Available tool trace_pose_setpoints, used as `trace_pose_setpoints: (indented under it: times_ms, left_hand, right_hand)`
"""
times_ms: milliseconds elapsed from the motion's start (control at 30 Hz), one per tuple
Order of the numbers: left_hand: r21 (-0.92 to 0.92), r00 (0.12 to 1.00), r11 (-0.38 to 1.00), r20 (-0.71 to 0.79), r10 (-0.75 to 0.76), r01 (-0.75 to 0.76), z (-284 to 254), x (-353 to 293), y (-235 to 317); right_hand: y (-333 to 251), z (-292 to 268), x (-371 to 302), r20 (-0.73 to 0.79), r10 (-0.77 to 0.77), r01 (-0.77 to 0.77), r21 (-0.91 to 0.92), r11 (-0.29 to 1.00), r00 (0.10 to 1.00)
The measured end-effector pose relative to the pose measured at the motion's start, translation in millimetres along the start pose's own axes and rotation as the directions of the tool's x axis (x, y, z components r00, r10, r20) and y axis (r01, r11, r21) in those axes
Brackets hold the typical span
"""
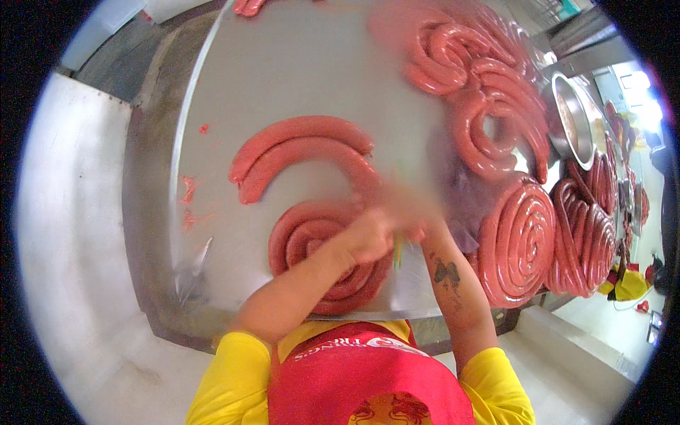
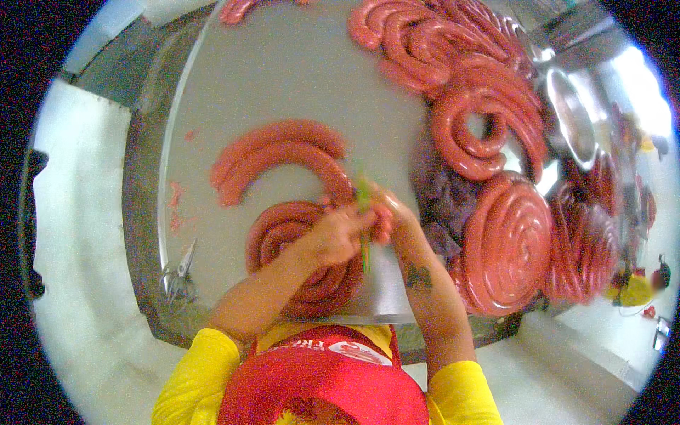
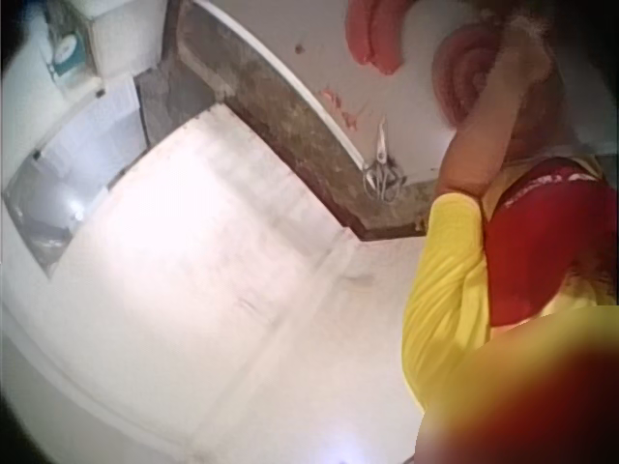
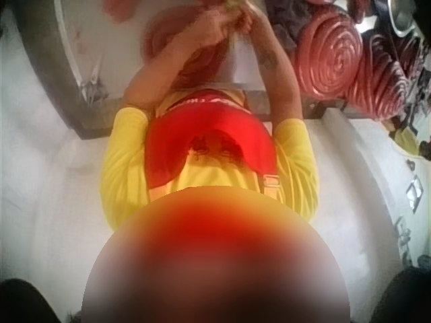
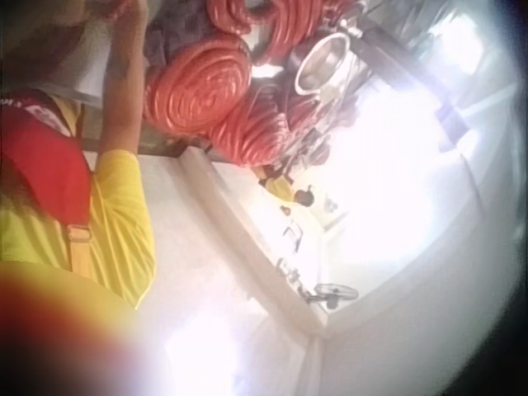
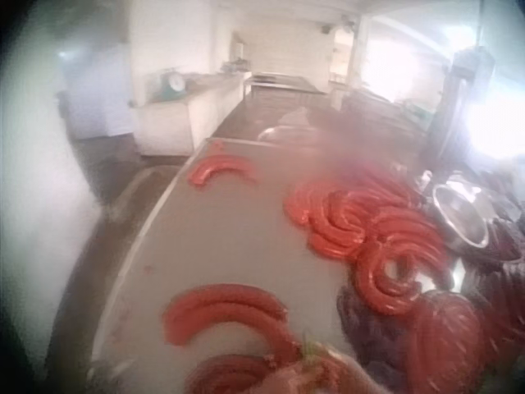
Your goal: The person coils long raw sausage links into spiral shapes on a stainless steel table using a green plastic tool to guide the casing. They repeatedly cut the links with scissors and transfer the finished spirals into a large metal bowl.
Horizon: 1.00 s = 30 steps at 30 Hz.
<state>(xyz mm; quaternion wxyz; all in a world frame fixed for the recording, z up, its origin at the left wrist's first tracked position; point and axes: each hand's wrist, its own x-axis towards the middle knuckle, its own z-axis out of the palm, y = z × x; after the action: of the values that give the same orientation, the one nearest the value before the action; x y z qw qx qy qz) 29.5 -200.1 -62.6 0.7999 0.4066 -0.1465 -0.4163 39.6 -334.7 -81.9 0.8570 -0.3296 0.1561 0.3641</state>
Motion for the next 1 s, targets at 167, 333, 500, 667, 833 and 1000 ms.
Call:
trace_pose_setpoints:
  times_ms: [167, 333, 500, 667, 833, 1000]
  left_hand:
    - [-0.358, 0.993, 0.933, -0.094, -0.068, 0.031, -42.9, 25.0, 34.5]
    - [-0.284, 0.978, 0.956, -0.167, -0.123, 0.072, -56.5, 34.2, 81.3]
    - [-0.254, 0.967, 0.95, -0.128, -0.218, 0.181, -73.8, 38.1, 96.7]
    - [-0.191, 0.976, 0.975, -0.159, -0.149, 0.118, -106.2, 30.6, 106.0]
    - [-0.125, 0.968, 0.983, -0.198, -0.157, 0.134, -122.4, 25.3, 123.1]
    - [0.176, 0.887, 0.931, -0.4, -0.229, 0.32, -104.6, 14.0, 149.1]
  right_hand:
    - [3.2, -16.2, 20.8, 0.363, -0.22, -0.032, 0.575, 0.818, 0.905]
    - [-17.9, 23.8, -6.3, 0.076, -0.082, 0.078, 0.056, 0.995, 0.994]
    - [-13.1, 6.7, -1.2, 0.035, 0.008, -0.007, -0.021, 1.0, 0.999]
    - [-14.3, 5.9, -0.1, 0.085, 0.017, -0.014, -0.04, 0.999, 0.996]
    - [-23.3, 23.7, -3.2, -0.017, 0.044, -0.045, -0.119, 0.992, 0.999]
    - [-27.3, 32.1, 0.4, -0.126, 0.06, -0.083, -0.189, 0.978, 0.99]
